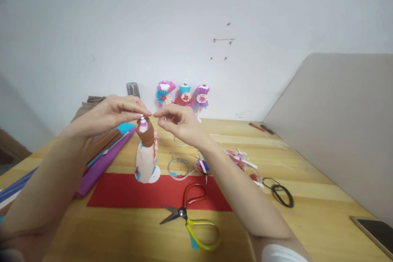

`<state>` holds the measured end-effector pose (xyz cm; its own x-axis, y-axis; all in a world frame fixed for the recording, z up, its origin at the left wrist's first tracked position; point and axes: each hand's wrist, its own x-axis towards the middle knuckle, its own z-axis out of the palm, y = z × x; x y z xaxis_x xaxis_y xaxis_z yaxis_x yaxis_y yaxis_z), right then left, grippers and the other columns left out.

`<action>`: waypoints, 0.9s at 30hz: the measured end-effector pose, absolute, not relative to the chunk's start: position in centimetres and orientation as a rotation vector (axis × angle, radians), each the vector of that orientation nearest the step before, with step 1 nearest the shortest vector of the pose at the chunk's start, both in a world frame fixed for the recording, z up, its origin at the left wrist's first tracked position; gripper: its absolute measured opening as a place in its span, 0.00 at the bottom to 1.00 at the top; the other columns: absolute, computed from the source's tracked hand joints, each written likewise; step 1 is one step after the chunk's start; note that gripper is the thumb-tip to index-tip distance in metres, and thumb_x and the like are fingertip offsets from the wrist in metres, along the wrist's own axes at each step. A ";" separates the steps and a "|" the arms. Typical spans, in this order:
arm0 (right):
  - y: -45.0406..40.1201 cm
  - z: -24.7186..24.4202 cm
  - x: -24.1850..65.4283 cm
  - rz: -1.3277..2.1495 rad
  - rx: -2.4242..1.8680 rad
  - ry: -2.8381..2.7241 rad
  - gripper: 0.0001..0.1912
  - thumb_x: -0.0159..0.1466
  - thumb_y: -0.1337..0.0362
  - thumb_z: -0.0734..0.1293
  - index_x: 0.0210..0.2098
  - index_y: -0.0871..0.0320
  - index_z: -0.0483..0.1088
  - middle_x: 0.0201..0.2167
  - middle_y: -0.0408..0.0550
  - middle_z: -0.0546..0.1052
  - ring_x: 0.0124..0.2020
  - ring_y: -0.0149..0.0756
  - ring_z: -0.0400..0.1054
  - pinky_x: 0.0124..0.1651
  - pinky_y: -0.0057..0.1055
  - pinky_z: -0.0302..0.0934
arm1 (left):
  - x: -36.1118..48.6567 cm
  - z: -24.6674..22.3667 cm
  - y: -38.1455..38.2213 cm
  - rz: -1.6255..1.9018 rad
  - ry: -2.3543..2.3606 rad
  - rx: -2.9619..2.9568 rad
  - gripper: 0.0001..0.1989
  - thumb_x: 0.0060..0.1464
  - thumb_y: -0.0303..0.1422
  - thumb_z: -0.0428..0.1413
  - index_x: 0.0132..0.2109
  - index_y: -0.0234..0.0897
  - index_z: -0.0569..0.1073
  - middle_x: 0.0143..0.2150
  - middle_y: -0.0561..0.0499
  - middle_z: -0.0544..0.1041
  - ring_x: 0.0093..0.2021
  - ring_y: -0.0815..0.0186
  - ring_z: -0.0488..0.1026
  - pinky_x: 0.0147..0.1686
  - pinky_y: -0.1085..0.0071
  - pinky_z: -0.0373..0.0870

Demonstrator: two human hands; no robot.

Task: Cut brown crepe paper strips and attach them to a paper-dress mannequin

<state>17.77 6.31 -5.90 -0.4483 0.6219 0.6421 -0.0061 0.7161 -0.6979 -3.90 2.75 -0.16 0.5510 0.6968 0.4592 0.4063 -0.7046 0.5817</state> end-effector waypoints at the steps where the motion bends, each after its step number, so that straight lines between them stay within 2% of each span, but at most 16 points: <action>1: 6.3 -5.9 17.7 0.705 -0.454 -1.950 0.07 0.59 0.61 0.70 0.35 0.57 0.76 0.29 0.44 0.73 0.29 0.29 0.65 0.31 0.30 0.59 | -4.0 -0.1 2.8 0.954 0.894 2.402 0.08 0.55 0.28 0.57 0.38 0.37 0.82 0.37 0.48 0.81 0.39 0.67 0.75 0.41 0.72 0.71; 6: 6.4 -5.6 17.3 0.448 -0.307 -2.041 0.07 0.62 0.59 0.68 0.34 0.55 0.76 0.31 0.46 0.73 0.29 0.30 0.63 0.29 0.29 0.58 | -4.8 0.1 3.7 0.908 0.857 2.415 0.06 0.53 0.30 0.60 0.37 0.38 0.82 0.36 0.48 0.81 0.38 0.67 0.76 0.41 0.72 0.71; 13: 6.8 -5.6 17.3 0.450 -0.336 -2.137 0.09 0.63 0.57 0.67 0.39 0.53 0.77 0.36 0.48 0.74 0.34 0.33 0.65 0.31 0.30 0.59 | -5.0 -0.4 4.6 0.933 0.810 2.210 0.04 0.50 0.29 0.62 0.35 0.36 0.81 0.33 0.49 0.81 0.35 0.67 0.76 0.38 0.72 0.72; 17: 7.3 -5.3 17.2 0.465 -0.299 -2.173 0.11 0.62 0.54 0.68 0.34 0.54 0.77 0.36 0.48 0.75 0.36 0.34 0.66 0.34 0.32 0.61 | -4.9 -0.7 5.0 0.988 0.782 2.187 0.03 0.48 0.29 0.63 0.34 0.35 0.81 0.34 0.48 0.81 0.37 0.67 0.76 0.39 0.72 0.72; 22: 8.2 -4.9 17.0 0.496 -0.281 -2.187 0.09 0.60 0.56 0.71 0.32 0.55 0.76 0.37 0.48 0.75 0.38 0.35 0.66 0.35 0.32 0.61 | -4.7 -1.1 5.6 1.030 0.738 2.226 0.04 0.49 0.32 0.64 0.32 0.36 0.81 0.36 0.46 0.79 0.37 0.66 0.74 0.39 0.71 0.71; 27: 8.5 -4.7 17.1 0.530 -0.260 -2.216 0.09 0.60 0.58 0.71 0.27 0.57 0.74 0.37 0.49 0.74 0.39 0.37 0.66 0.38 0.34 0.61 | -4.5 -1.4 5.8 1.074 0.727 2.197 0.03 0.48 0.30 0.64 0.33 0.36 0.81 0.35 0.48 0.79 0.37 0.67 0.74 0.39 0.71 0.70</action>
<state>17.13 8.55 -4.72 -0.6399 0.3558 0.6812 0.0088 0.8897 -0.4565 -4.51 5.78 -1.39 0.5268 0.6838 0.5049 0.2149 -0.6818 0.6992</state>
